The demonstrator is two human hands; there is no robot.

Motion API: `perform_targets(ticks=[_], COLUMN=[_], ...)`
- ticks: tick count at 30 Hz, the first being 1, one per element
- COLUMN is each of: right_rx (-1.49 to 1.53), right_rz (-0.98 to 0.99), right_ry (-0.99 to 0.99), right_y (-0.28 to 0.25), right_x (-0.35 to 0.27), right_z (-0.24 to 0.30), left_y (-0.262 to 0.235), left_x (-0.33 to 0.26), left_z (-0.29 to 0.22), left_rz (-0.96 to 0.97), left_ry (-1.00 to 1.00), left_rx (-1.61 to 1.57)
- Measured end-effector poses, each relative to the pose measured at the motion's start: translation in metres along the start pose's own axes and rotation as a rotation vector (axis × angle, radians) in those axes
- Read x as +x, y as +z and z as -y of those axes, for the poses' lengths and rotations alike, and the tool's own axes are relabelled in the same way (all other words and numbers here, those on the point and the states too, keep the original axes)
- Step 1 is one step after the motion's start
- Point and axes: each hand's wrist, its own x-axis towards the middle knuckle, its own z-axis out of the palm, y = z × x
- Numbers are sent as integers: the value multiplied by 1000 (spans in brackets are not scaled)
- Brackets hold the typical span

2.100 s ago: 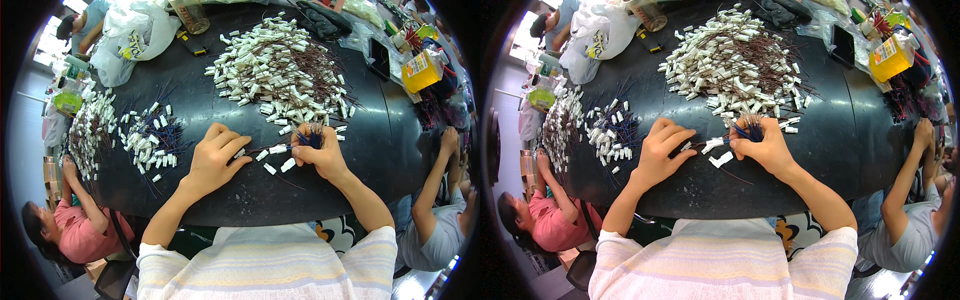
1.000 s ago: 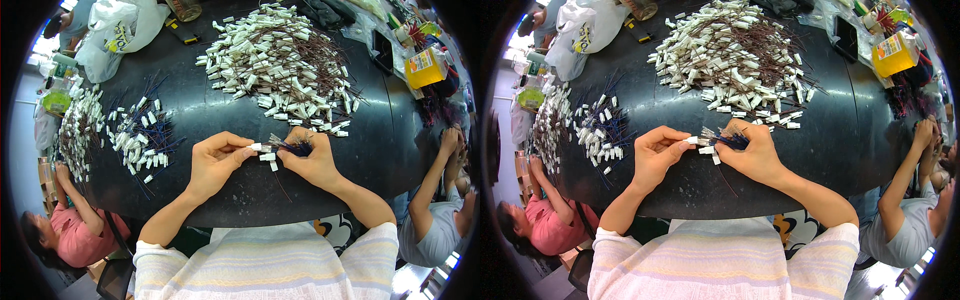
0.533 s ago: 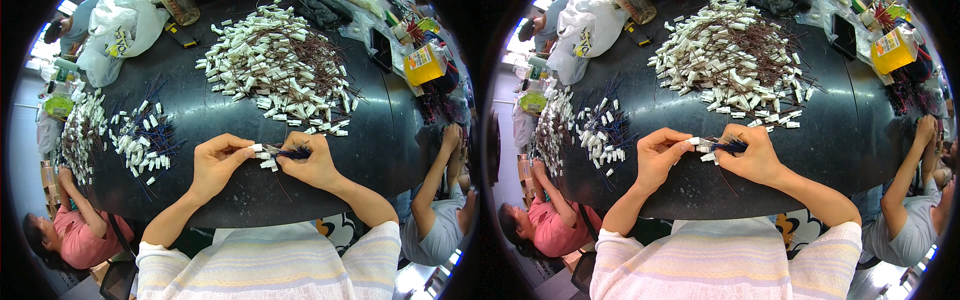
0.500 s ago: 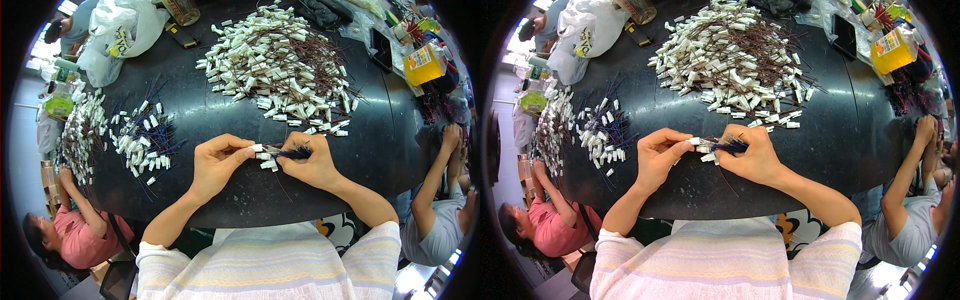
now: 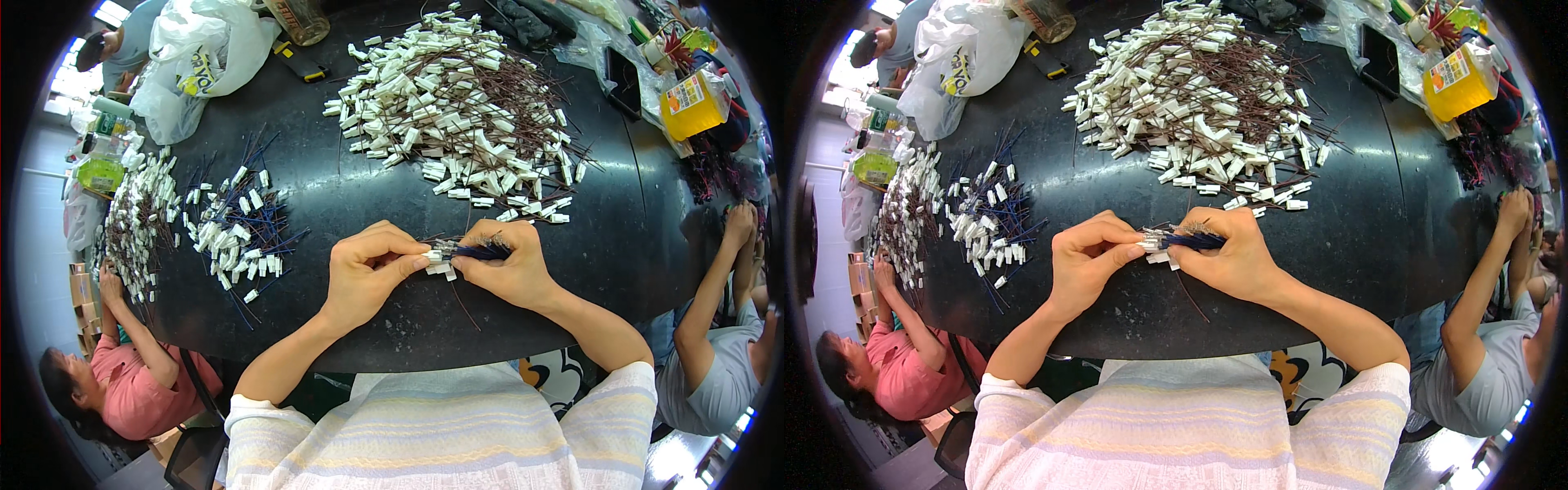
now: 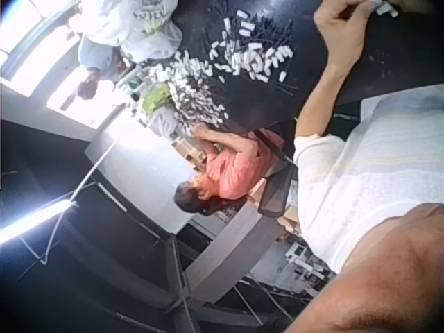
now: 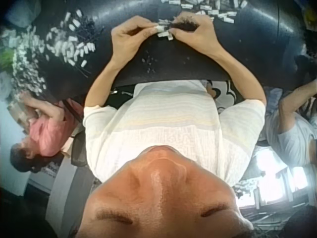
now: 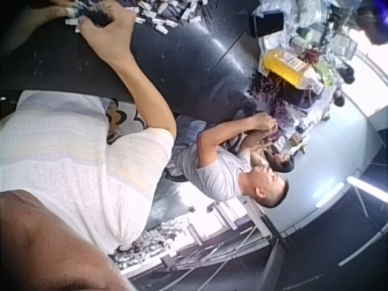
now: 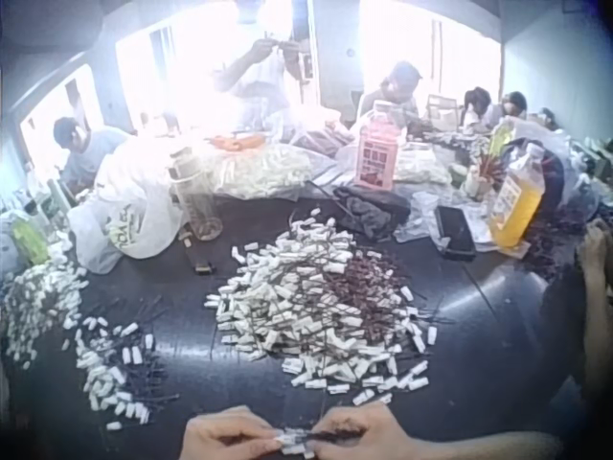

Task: The person assembles small electronic components by manually combining white plastic connectors and wires into wiring harnesses or sensor modules.

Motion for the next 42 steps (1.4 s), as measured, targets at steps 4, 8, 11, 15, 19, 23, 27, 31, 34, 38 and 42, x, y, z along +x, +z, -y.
perform_targets(ticks=[4,8,11,15,19,23,27,31,34,38,42], right_rx=[14,125,321,420,431,525,500,506,367,413,368], right_rz=[-28,-68,-89,-76,-66,-91,-68,-85,-121,-135,-142], right_ry=[-107,14,68,89,151,227,241,199,68,128,118], right_y=[4,7,10,11,5,4,6,13,16,5,4], right_x=[-1,0,4,4,5,8,5,2,1,3,7], right_z=[-9,-10,-2,-1,4,1,4,6,4,1,-1], left_y=[5,10,16,13,-5,-26,-2,17,18,-13,-81], left_x=[0,5,9,3,4,3,7,3,2,2,-8], left_z=[0,-7,-15,-12,-26,-33,-28,-21,-24,-44,-61], left_rz=[7,-26,-84,7,-48,-205,-80,29,68,-152,-566], left_ry=[32,208,292,263,296,293,122,-11,-110,2,208], left_rx=[1,203,286,267,221,107,78,-2,-287,103,513])
